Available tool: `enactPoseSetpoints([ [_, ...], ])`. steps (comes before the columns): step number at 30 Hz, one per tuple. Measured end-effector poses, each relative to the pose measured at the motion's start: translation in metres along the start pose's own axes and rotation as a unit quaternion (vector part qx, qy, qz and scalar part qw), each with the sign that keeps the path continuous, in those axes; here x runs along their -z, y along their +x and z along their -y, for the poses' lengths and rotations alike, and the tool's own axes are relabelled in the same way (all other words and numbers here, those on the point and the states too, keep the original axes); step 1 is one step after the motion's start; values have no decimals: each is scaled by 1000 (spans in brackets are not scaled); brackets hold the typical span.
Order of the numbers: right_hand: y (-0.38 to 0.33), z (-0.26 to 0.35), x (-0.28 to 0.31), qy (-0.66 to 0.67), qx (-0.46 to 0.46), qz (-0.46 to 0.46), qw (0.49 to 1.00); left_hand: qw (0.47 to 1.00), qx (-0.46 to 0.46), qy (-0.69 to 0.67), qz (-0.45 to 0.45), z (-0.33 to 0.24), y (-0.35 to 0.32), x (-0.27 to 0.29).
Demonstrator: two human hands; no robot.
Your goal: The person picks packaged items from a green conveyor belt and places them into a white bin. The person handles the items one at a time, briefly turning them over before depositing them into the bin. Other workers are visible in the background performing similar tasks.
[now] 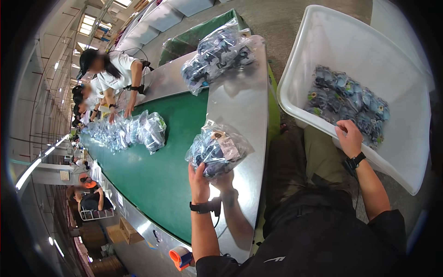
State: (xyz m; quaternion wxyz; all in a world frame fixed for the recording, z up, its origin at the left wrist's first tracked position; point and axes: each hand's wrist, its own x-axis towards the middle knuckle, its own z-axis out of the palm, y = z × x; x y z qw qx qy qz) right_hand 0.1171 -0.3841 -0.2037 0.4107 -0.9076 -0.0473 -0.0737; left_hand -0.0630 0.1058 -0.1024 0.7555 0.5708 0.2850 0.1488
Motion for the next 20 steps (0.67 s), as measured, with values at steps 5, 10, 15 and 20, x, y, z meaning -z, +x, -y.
enactPoseSetpoints([
  [5, 4, 1, 4, 46, -23, 31, 998, 992, 103, -76, 15, 4, -7, -4],
  [10, 5, 15, 15, 91, 36, 43, 994, 976, 134, -73, 158, 9, -38, -55],
  [15, -6, 66, 14, 437, -96, 357, 820, 919, 195, 50, 340, 13, -61, -120],
  [20, -7, 98, 41, 255, 41, 521, 814, 858, 173, 122, 468, 15, -62, -173],
])
